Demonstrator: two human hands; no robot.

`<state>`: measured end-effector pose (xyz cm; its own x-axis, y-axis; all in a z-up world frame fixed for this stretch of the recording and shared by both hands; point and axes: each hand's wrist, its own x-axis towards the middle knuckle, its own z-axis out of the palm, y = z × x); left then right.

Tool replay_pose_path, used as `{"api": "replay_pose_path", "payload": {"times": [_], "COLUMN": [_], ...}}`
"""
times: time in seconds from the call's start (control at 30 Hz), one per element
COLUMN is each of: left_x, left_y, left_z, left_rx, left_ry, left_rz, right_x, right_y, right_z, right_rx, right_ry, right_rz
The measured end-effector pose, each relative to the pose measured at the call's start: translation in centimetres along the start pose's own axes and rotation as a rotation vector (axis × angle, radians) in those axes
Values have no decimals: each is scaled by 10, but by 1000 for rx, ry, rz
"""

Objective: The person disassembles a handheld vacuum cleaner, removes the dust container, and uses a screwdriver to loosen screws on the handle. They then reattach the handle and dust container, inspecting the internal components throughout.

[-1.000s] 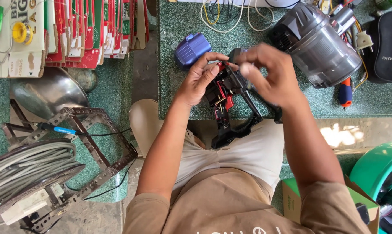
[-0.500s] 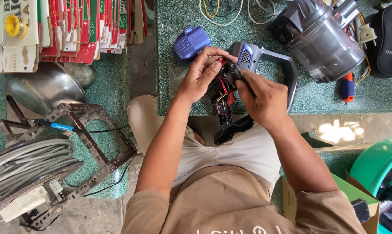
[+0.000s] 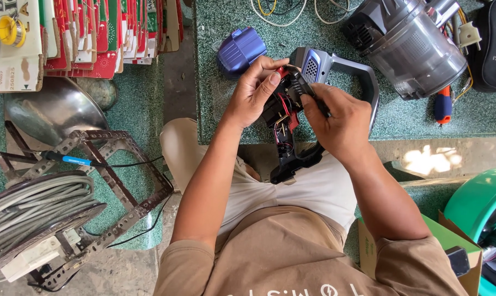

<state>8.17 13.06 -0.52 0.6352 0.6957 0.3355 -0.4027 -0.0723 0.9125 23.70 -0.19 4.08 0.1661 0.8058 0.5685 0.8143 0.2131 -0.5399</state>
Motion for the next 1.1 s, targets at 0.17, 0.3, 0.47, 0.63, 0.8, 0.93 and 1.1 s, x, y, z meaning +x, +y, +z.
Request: {"api": "replay_pose_path", "payload": {"times": [0.17,0.3,0.47,0.63,0.8,0.93,1.1], "left_x": [-2,-6,-4,-6,-4,-4,-1], "left_y": [-14,-21,3,2,-4,-7,-4], "left_z": [-5,-9,0,0,-3,-3,-4], "left_rx": [-3,32,91,1,-124,-174,-187], "left_ry": [-13,-28,-21,5,-15,19,-6], "left_rz": [-9,-120,-33,-2,-15,-14,-13], "right_x": [5,15,15,7,2,-1,1], "right_y": [-9,-15,-11,-12,-15,-16,-26], "right_z": [-7,-18,-14,-6,-4,-3,-3], "right_rx": [18,-62,-30,-67,-57,-43,-56], "right_ry": [5,-189,-198,-106,-110,-105,-77], "right_rz": [11,-30,-59,-81,-73,-64,-56]}}
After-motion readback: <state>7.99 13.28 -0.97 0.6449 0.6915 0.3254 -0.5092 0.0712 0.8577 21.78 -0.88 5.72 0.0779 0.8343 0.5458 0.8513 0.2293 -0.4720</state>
